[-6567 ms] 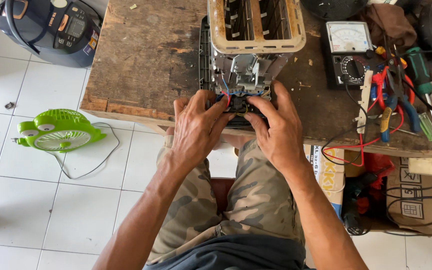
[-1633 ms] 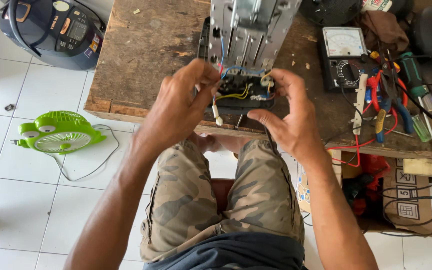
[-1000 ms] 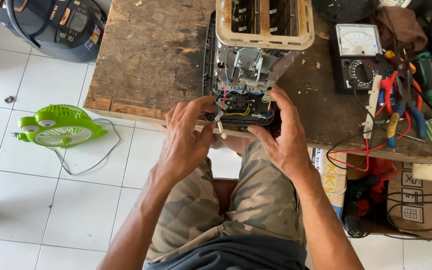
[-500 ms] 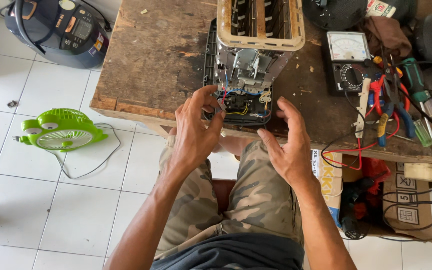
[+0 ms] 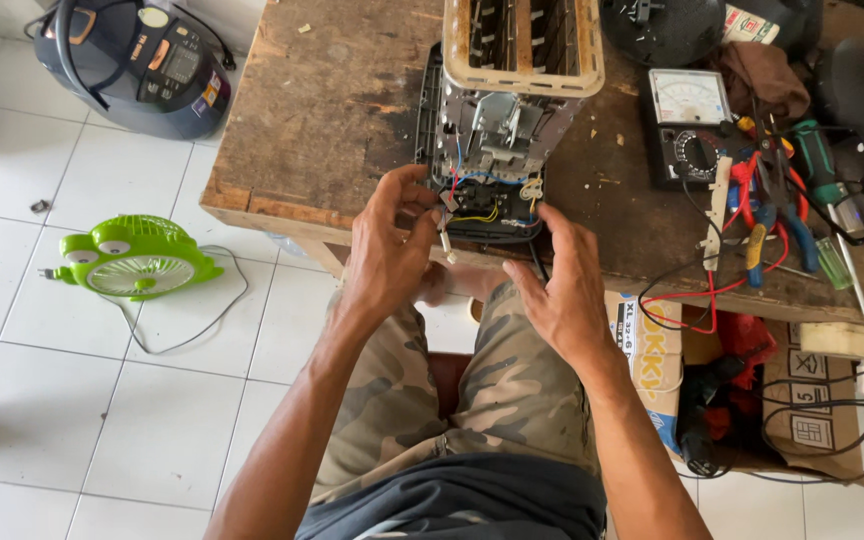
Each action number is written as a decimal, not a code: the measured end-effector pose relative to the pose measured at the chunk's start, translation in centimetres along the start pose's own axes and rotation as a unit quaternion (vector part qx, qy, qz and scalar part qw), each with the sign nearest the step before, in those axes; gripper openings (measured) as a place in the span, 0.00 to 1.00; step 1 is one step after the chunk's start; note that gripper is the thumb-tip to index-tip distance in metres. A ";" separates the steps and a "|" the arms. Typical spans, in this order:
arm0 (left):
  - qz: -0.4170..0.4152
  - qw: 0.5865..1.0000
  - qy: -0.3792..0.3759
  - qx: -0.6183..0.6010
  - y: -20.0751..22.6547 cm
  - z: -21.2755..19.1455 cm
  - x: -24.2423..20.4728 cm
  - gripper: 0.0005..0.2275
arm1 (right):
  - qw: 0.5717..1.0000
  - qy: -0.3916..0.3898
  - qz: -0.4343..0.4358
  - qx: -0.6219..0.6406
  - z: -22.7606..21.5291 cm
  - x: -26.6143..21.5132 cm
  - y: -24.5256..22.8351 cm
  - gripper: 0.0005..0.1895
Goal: The person works on the internal wiring of a disassembled toaster, connecting and adjusting wires with their hands. They then use a screwdriver to tighten screws on the toaster's casing.
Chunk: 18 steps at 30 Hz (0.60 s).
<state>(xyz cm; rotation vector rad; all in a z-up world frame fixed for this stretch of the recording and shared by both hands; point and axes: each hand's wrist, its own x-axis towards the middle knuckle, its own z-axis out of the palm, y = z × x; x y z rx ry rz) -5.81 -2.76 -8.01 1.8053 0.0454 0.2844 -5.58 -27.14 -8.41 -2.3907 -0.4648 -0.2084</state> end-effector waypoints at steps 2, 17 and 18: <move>0.019 0.999 0.003 0.026 -1.2 0.1 0.6 0.22 | 1.000 0.000 -0.006 -0.004 0.0 0.1 0.5 0.40; 0.135 0.971 -0.048 0.191 -5.8 -0.4 1.6 0.13 | 0.998 0.066 -0.014 -0.011 2.3 -0.1 2.4 0.37; 0.143 0.974 -0.045 0.171 -5.9 -0.3 1.6 0.13 | 0.996 0.083 -0.028 -0.010 2.4 0.1 2.6 0.36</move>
